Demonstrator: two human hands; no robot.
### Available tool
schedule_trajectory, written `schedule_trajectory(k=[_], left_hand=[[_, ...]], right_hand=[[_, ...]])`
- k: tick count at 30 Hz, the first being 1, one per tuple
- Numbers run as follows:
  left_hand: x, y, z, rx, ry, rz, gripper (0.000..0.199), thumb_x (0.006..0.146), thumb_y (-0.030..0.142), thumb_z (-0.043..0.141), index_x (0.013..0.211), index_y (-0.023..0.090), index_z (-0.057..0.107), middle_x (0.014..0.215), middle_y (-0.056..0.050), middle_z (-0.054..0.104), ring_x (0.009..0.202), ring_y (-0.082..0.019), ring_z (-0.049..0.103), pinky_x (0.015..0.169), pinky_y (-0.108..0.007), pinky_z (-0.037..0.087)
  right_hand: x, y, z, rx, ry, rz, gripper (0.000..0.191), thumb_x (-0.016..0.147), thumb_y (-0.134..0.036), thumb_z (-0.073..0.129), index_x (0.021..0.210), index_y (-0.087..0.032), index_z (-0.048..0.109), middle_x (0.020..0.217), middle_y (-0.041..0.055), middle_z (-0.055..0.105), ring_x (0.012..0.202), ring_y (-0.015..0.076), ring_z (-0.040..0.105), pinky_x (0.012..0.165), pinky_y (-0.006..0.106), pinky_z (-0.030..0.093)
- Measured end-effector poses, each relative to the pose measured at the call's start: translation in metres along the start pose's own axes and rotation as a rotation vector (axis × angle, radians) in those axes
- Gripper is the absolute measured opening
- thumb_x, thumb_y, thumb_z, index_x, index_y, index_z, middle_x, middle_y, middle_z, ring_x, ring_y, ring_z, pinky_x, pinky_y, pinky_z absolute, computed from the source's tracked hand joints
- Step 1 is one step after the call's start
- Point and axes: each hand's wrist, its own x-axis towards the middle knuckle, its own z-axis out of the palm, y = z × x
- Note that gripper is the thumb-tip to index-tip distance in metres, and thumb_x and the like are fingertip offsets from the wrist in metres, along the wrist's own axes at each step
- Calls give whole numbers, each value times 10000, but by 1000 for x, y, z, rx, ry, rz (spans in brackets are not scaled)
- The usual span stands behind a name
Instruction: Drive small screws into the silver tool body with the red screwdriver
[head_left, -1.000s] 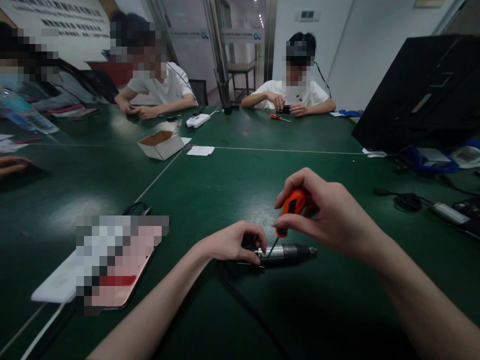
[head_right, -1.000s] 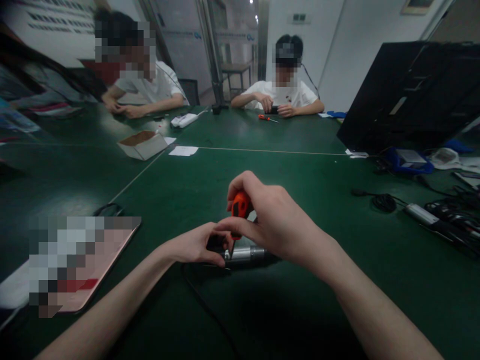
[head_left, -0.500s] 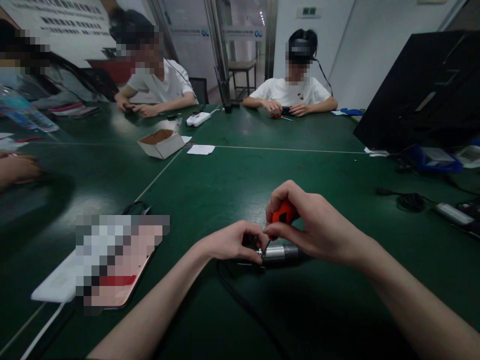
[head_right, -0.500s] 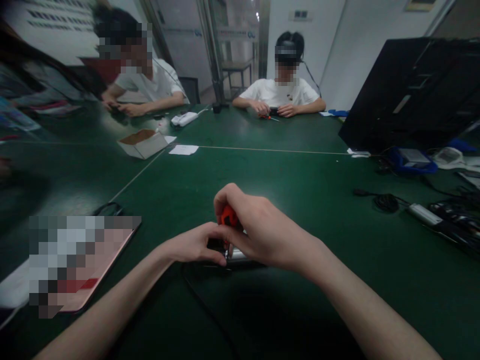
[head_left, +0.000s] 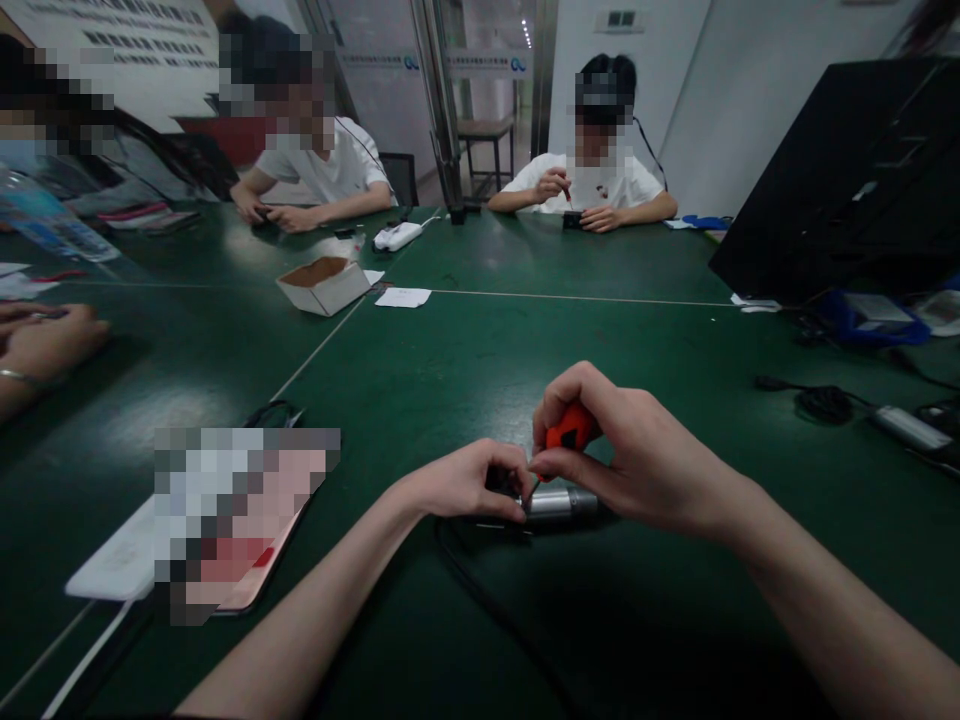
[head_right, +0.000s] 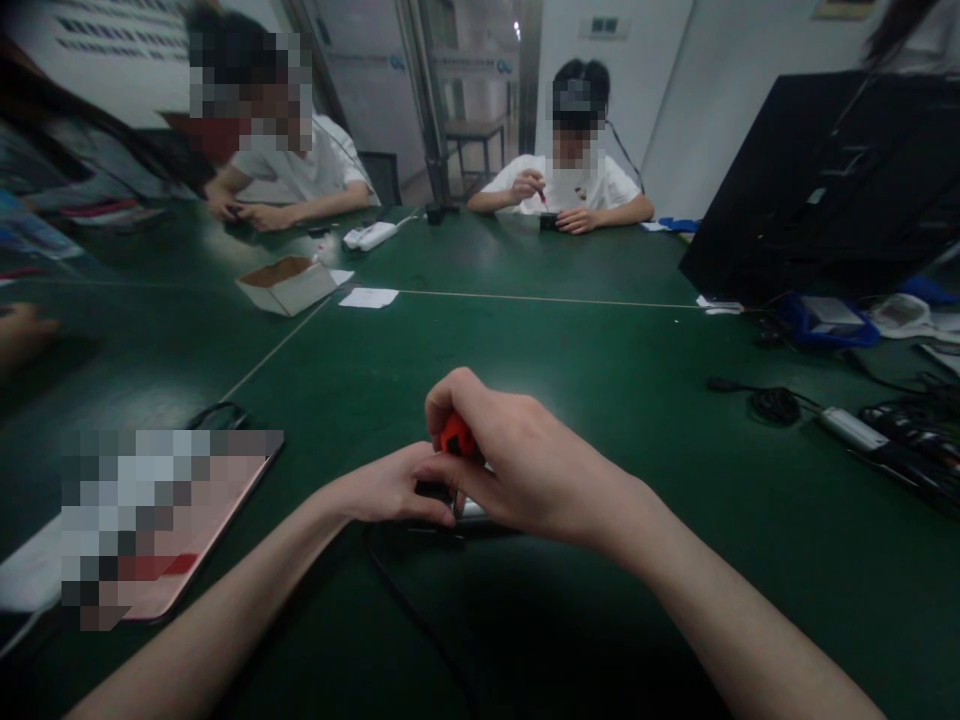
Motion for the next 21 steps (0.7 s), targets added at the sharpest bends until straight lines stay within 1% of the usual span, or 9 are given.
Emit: schedule_trajectory(k=[6, 10, 15, 21], left_hand=[[0, 0, -1, -27, -4, -4, 151, 739, 183, 761, 841, 160, 653, 895, -4, 624, 870, -172, 580, 805, -291, 456], [0, 0, 0, -16, 1, -14, 152, 744, 191, 755, 850, 157, 652, 866, -3, 617, 859, -172, 574, 793, -286, 459], [0, 0, 0, -4, 8, 6, 146, 743, 180, 750, 847, 159, 650, 865, 1, 618, 856, -169, 572, 788, -280, 455], [0, 1, 0, 60, -1, -13, 115, 752, 179, 750, 813, 150, 657, 845, 8, 608, 803, -148, 561, 746, -258, 433]], right_hand=[[0, 0, 1, -1, -24, 5, 233, 888, -167, 597, 1018, -205, 408, 921, -16, 574, 745, 77, 569, 630, 187, 450], [0, 1, 2, -6, -18, 6, 232, 885, -170, 603, 1009, -203, 410, 901, -23, 572, 728, 73, 563, 623, 185, 441], [1, 1, 3, -11, -20, 3, 227, 892, -186, 602, 1008, -202, 408, 906, -28, 574, 739, 68, 563, 631, 179, 441], [-1, -2, -2, -12, 5, 7, 262, 875, -153, 618, 1021, -205, 406, 923, -22, 586, 754, 74, 575, 640, 179, 455]])
